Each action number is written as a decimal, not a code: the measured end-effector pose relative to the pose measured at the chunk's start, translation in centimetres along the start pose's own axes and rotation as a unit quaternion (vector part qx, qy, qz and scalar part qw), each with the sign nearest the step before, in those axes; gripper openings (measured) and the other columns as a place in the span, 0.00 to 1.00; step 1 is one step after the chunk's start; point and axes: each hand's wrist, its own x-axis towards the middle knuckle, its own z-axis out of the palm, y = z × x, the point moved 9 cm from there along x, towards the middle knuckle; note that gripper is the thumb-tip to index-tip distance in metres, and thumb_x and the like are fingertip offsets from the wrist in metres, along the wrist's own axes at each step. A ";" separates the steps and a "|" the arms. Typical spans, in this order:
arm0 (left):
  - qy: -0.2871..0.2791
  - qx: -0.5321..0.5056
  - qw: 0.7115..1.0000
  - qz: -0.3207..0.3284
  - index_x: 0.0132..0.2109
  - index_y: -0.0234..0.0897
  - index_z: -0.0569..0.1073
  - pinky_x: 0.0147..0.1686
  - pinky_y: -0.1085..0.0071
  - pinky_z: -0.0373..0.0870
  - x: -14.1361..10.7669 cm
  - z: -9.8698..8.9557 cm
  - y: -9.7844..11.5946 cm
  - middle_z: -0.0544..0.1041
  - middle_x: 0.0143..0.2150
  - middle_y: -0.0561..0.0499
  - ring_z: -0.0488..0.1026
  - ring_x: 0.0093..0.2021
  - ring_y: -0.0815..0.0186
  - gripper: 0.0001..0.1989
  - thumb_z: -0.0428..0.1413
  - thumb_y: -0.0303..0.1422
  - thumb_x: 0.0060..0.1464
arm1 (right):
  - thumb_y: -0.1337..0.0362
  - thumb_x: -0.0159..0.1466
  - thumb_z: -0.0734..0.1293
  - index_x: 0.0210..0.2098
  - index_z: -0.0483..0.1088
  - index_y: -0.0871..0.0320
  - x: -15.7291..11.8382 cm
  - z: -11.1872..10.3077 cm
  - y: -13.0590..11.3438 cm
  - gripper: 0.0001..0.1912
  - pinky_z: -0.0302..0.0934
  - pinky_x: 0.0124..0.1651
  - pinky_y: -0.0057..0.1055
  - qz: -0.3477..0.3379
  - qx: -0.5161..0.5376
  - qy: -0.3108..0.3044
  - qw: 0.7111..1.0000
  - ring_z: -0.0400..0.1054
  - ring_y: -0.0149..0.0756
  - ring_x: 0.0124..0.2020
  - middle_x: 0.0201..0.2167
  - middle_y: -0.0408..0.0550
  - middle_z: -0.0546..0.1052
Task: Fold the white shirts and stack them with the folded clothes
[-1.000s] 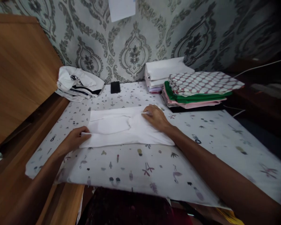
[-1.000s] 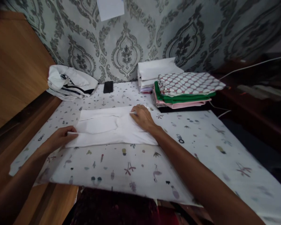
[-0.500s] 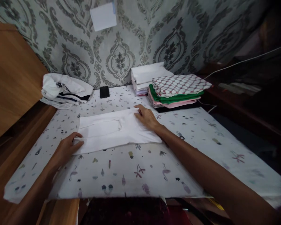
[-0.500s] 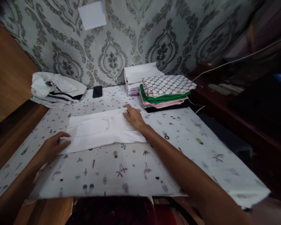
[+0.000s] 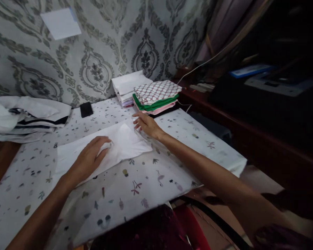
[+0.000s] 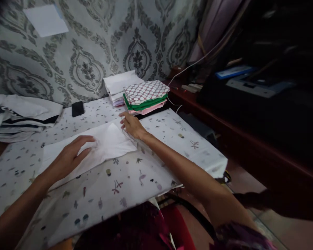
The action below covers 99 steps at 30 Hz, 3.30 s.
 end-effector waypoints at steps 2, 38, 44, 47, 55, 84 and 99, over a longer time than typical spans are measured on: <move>-0.008 -0.017 0.999 0.045 0.55 0.40 0.70 0.59 0.58 0.65 2.4 1.6 1.2 0.70 0.61 0.43 0.67 0.61 0.55 0.19 0.41 0.41 0.66 | 0.65 0.69 0.54 0.51 0.67 0.57 -2.4 -1.0 -1.0 0.16 0.64 0.35 0.30 0.005 -0.042 0.003 0.999 0.72 0.33 0.30 0.33 0.46 0.76; -0.048 0.140 0.979 0.139 0.65 0.35 0.65 0.69 0.46 0.44 4.5 9.1 1.6 0.64 0.68 0.38 0.54 0.70 0.49 0.36 0.40 0.56 0.64 | 0.63 0.70 0.58 0.51 0.74 0.60 0.0 10.0 -2.3 0.17 0.58 0.64 0.46 -0.131 -0.236 -0.147 0.951 0.63 0.46 0.63 0.56 0.57 0.75; -0.045 0.137 0.983 0.117 0.67 0.37 0.62 0.70 0.50 0.40 3.2 8.8 1.5 0.62 0.70 0.40 0.53 0.71 0.55 0.32 0.36 0.52 0.67 | 0.52 0.72 0.54 0.59 0.70 0.60 0.4 10.2 -0.3 0.26 0.52 0.69 0.49 -0.155 -0.212 -0.108 0.959 0.55 0.47 0.68 0.62 0.57 0.69; -0.033 0.131 0.987 0.083 0.69 0.39 0.58 0.70 0.49 0.38 1.3 8.4 0.3 0.56 0.72 0.40 0.48 0.73 0.57 0.32 0.35 0.51 0.67 | 0.51 0.72 0.53 0.61 0.68 0.61 0.1 10.6 0.0 0.28 0.52 0.69 0.50 -0.172 -0.230 -0.111 0.951 0.54 0.47 0.69 0.63 0.59 0.68; -0.069 0.135 0.988 0.000 0.73 0.45 0.47 0.70 0.49 0.38 -6.1 5.9 -5.1 0.47 0.75 0.45 0.42 0.74 0.58 0.34 0.34 0.53 0.66 | 0.48 0.72 0.52 0.65 0.62 0.64 -0.7 11.2 -0.5 0.32 0.50 0.69 0.52 -0.176 -0.300 -0.133 0.928 0.50 0.49 0.70 0.67 0.61 0.62; -0.010 0.341 0.933 -0.112 0.42 0.36 0.76 0.50 0.52 0.66 -7.7 -4.5 -17.2 0.79 0.42 0.41 0.75 0.47 0.50 0.14 0.47 0.23 0.56 | 0.52 0.72 0.53 0.65 0.63 0.57 -0.9 11.3 -0.8 0.28 0.48 0.69 0.50 -0.175 -0.321 -0.157 0.917 0.48 0.49 0.71 0.69 0.56 0.59; -0.018 0.115 0.981 -0.157 0.70 0.37 0.56 0.69 0.52 0.45 -2.8 -0.4 -20.8 0.53 0.73 0.45 0.48 0.73 0.58 0.33 0.34 0.48 0.66 | 0.48 0.72 0.48 0.68 0.57 0.62 3.3 13.4 -0.9 0.34 0.44 0.70 0.50 -0.050 -0.418 -0.185 0.888 0.45 0.51 0.72 0.70 0.58 0.56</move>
